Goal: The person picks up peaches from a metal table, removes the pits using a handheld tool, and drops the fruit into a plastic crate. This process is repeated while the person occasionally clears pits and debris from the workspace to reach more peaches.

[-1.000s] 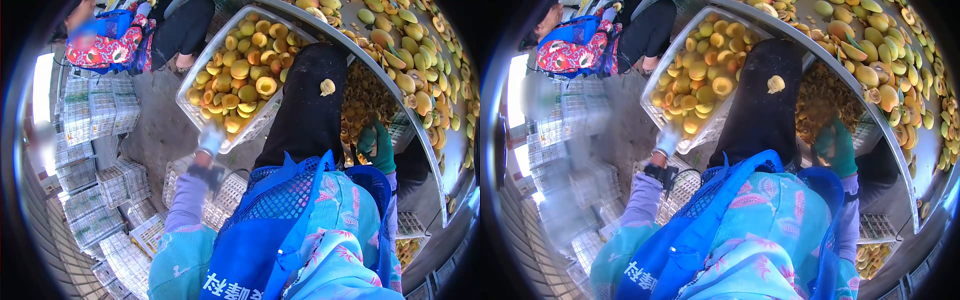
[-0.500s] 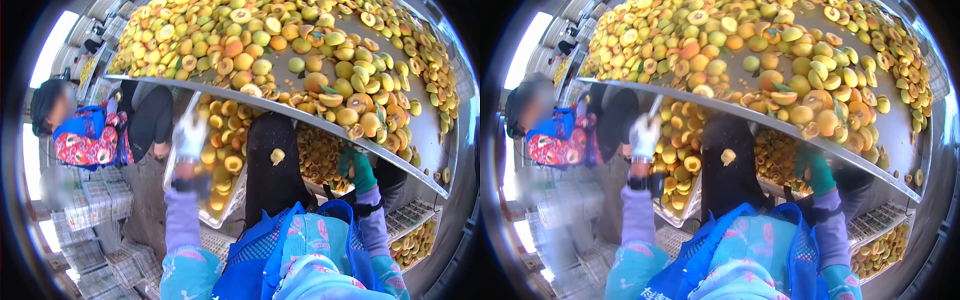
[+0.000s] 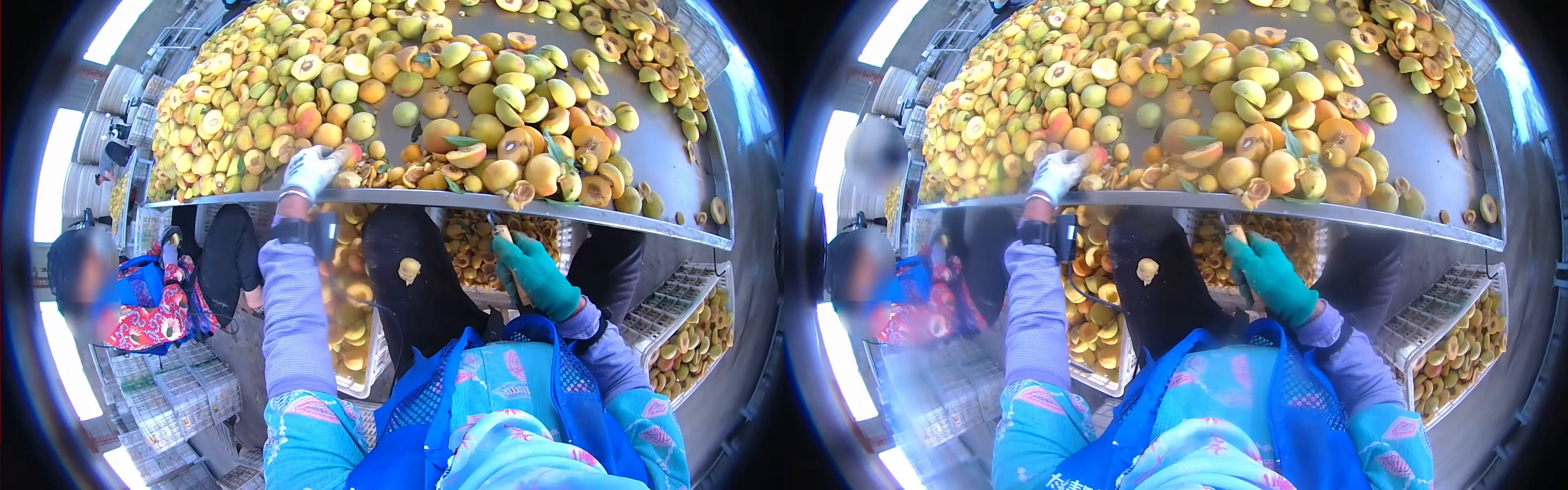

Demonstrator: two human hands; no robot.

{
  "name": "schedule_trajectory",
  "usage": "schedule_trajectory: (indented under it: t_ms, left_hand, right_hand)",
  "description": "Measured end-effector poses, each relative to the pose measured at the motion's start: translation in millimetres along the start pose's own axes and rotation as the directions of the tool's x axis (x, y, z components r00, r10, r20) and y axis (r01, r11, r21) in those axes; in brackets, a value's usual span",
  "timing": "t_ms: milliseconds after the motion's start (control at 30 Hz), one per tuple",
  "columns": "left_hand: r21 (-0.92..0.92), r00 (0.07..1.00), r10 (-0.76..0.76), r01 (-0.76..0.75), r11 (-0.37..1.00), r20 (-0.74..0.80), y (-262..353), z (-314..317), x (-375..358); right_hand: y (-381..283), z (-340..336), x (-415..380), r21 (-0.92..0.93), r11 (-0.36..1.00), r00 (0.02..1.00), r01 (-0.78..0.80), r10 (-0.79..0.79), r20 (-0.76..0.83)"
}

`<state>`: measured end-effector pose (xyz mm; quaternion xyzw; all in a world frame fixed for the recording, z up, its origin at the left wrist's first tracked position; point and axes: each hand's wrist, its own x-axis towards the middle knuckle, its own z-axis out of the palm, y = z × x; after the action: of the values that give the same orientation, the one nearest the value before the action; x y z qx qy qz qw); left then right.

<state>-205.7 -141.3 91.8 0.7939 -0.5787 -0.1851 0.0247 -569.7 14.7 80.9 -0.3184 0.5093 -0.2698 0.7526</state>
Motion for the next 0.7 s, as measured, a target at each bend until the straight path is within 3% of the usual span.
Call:
schedule_trajectory:
  t_ms: [100,167,200,233,267,333,367,467,533,567,633,667,700]
  left_hand:
    - [0.211,0.996,0.047,-0.030,0.977,-0.076,21,21,20]
    - [0.163,0.998,0.057,-0.052,0.985,-0.026,28,16,31]
    - [-0.077,0.996,0.089,-0.088,0.993,0.009,29,3,24]
    - [-0.446,0.988,0.146,-0.109,0.888,0.047,30,-7,14]
    - [-0.784,0.965,0.247,-0.085,0.615,0.089,33,-13,-4]
    - [-0.996,0.881,0.466,0.065,0.058,0.085,39,-10,-39]
    - [-0.973,0.830,0.548,0.198,-0.114,0.105,49,-3,-52]
    - [-0.927,0.774,0.623,0.309,-0.213,0.115,79,32,-77]
    - [-0.948,0.835,0.541,0.248,-0.202,0.103,103,56,-97]
    - [-0.979,0.901,0.427,0.145,-0.143,0.071,115,63,-107]
    - [-0.997,0.924,0.375,-0.059,-0.044,-0.071,132,68,-123]
    - [-0.973,0.920,0.334,-0.229,0.036,-0.205,143,75,-133]
    - [-0.965,0.920,0.318,-0.257,0.055,-0.227,146,73,-136]
  right_hand:
    - [-5,4,-4,-0.069,0.995,0.998,0.065,-0.066,-0.015]
    - [-4,2,-4,-0.087,0.987,0.991,0.134,-0.132,0.024]
    - [-9,4,-8,-0.068,0.987,0.990,0.144,-0.143,0.016]
    - [-16,4,-8,-0.079,0.976,0.979,0.205,-0.204,0.025]
    - [-21,4,-6,-0.084,0.962,0.965,0.261,-0.259,0.034]
    - [-35,14,-6,-0.143,0.933,0.944,0.330,-0.330,0.022]
    - [-38,23,-1,-0.196,0.887,0.908,0.417,-0.418,0.038]
    - [-41,38,13,-0.367,0.730,0.801,0.577,-0.593,0.080]
    - [-39,36,23,-0.488,0.647,0.773,0.586,-0.627,0.097]
    - [-37,33,24,-0.510,0.642,0.775,0.573,-0.626,0.084]
    - [-34,29,25,-0.545,0.628,0.775,0.555,-0.629,0.064]
    - [-31,29,25,-0.600,0.521,0.678,0.607,-0.734,0.049]
    - [-31,29,23,-0.566,0.573,0.715,0.592,-0.698,0.040]
